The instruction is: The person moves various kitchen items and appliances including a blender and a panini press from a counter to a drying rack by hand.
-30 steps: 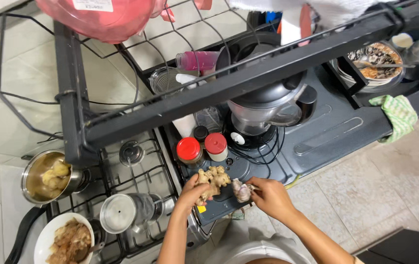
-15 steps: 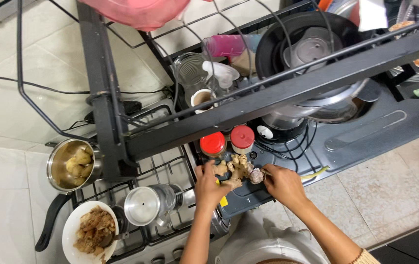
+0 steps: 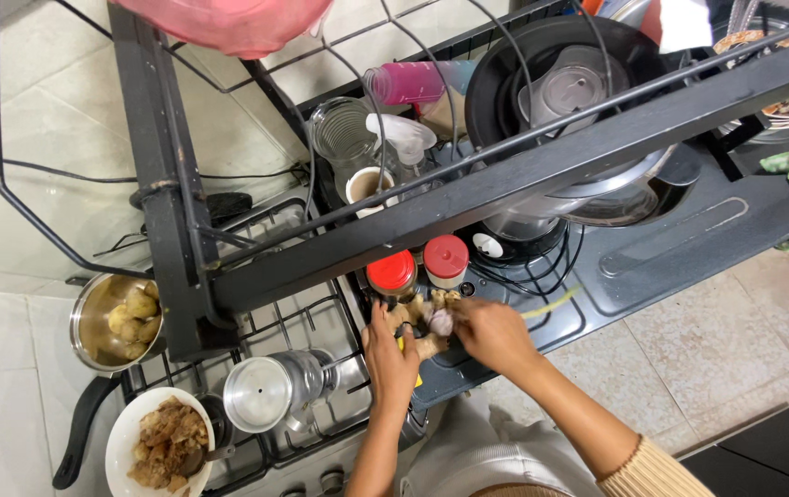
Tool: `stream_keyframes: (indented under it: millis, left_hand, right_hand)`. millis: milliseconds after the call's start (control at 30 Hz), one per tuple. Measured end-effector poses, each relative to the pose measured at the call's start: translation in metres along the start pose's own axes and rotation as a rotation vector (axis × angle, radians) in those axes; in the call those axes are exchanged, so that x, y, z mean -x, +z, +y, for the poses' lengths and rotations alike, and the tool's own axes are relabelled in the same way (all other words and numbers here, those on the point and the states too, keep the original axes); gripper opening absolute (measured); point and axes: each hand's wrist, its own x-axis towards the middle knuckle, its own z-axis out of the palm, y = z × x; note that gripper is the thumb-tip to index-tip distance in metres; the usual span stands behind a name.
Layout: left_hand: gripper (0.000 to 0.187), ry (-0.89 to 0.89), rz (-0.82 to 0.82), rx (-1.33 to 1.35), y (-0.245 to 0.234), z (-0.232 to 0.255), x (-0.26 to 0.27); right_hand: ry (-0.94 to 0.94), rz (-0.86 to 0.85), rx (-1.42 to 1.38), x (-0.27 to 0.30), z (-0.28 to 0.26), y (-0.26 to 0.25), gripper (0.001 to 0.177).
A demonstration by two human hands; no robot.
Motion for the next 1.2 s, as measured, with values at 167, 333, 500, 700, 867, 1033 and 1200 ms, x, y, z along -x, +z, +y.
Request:
stream_keyframes:
  millis: [167, 333, 500, 700, 867, 1033, 1200]
  left_hand:
    - [0.060, -0.012, 0.120, 0.150, 0.028, -0.053, -0.004]
    - [0.052, -0.079, 0.165, 0.267, 0.023, -0.056, -0.003]
    - [0.052, 0.106, 0.229, 0.125, 0.018, -0.043, 0.002]
    - [0.044, 0.279, 0.322, 0.155, 0.022, -0.004, 0.019]
    - [0.038, 0.391, 0.256, 0.180, 0.039, 0.008, 0.029]
    - [0.033, 0.407, 0.117, 0.204, 0.059, 0.024, 0.044]
    - [0.032, 0.311, -0.255, 0.278, 0.099, 0.039, 0.053]
  right_hand:
    - [-0.267, -0.026, 0.146, -0.005, -0.016, 0.008, 0.014]
    - [-0.344, 0.196, 0.219, -0.011, -0.012, 0.032, 0.008]
    - [-0.377, 0.286, 0.264, -0.004, -0.002, 0.034, 0.019]
    - [-0.366, 0.344, 0.199, 0.027, -0.003, 0.012, 0.033]
    - [-0.276, 0.341, 0.167, 0.062, 0.014, -0.003, 0.041]
    - [-0.051, 0.103, 0.163, 0.100, 0.056, -0.001, 0.048]
    - [0.103, -0.143, 0.065, 0.147, 0.086, -0.021, 0.055]
